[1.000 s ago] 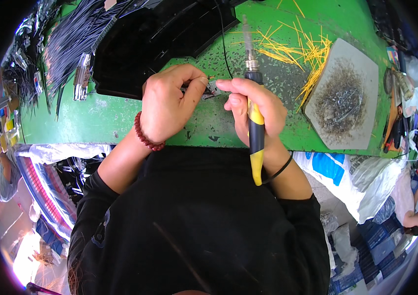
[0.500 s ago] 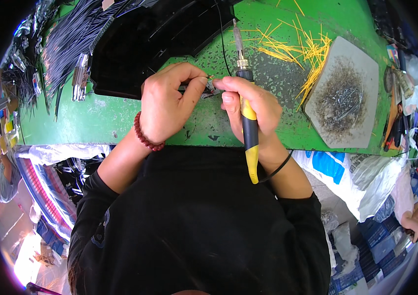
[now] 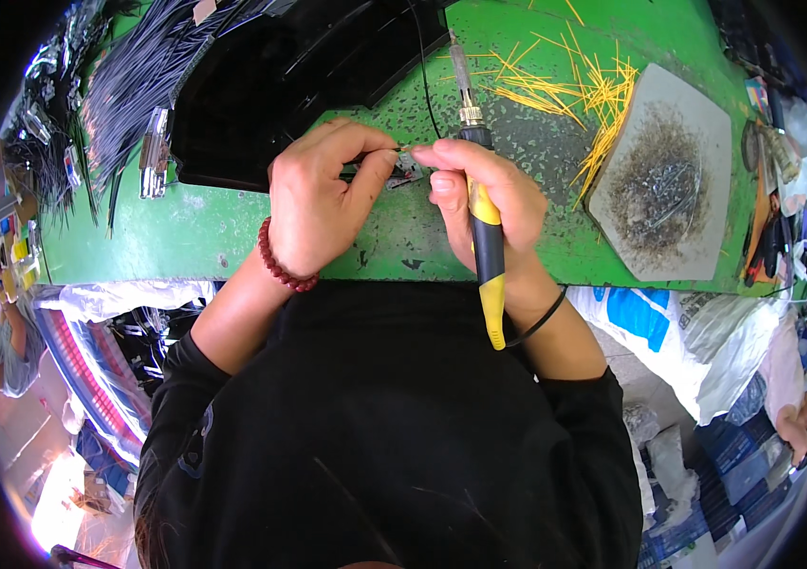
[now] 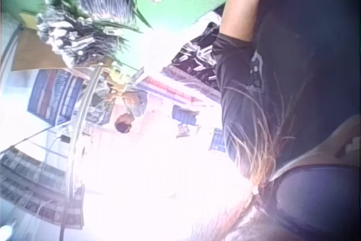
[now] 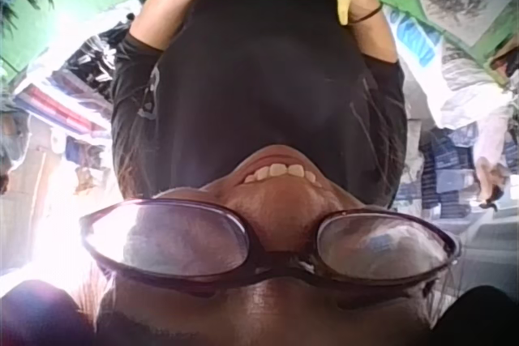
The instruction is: Soldering electrical wires onto small electronic components at a factory workbench.
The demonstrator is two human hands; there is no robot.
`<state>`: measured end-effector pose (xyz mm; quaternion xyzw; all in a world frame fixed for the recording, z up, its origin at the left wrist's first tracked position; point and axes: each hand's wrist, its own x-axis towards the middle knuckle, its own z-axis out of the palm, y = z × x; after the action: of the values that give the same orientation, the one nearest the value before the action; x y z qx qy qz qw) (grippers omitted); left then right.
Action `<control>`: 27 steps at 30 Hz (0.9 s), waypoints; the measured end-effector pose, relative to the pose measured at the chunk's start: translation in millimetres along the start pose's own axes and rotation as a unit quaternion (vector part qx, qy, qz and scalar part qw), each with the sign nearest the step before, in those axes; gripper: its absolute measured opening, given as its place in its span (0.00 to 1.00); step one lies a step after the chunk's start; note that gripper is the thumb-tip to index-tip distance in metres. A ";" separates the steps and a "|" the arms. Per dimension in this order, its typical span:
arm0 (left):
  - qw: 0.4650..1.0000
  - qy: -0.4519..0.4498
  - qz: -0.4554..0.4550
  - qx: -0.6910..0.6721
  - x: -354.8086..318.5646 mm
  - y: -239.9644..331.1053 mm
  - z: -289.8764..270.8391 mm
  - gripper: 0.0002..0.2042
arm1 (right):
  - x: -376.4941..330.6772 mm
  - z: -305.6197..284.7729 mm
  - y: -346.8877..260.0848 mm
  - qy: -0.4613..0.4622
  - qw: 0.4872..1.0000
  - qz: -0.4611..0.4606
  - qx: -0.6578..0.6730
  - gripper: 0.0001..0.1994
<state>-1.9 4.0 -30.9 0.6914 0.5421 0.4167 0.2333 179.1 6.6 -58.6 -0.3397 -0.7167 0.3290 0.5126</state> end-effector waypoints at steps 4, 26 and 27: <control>1.000 0.004 0.006 0.003 -0.3 0.1 -0.6 0.02 | -0.4 -0.8 -1.4 -0.002 1.000 0.009 -0.018 0.14; 1.000 0.001 -0.007 -0.013 -1.0 0.7 -3.1 0.03 | 12.9 2.0 -9.8 0.040 0.996 0.074 0.037 0.13; 1.000 0.003 -0.003 -0.009 -1.5 0.0 -2.3 0.03 | 15.2 4.3 -9.7 0.031 0.997 0.067 0.032 0.12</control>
<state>-3.9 2.2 -30.1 0.6860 0.5414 0.4231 0.2392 169.8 13.3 -43.9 -0.3800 -0.6651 0.3748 0.5223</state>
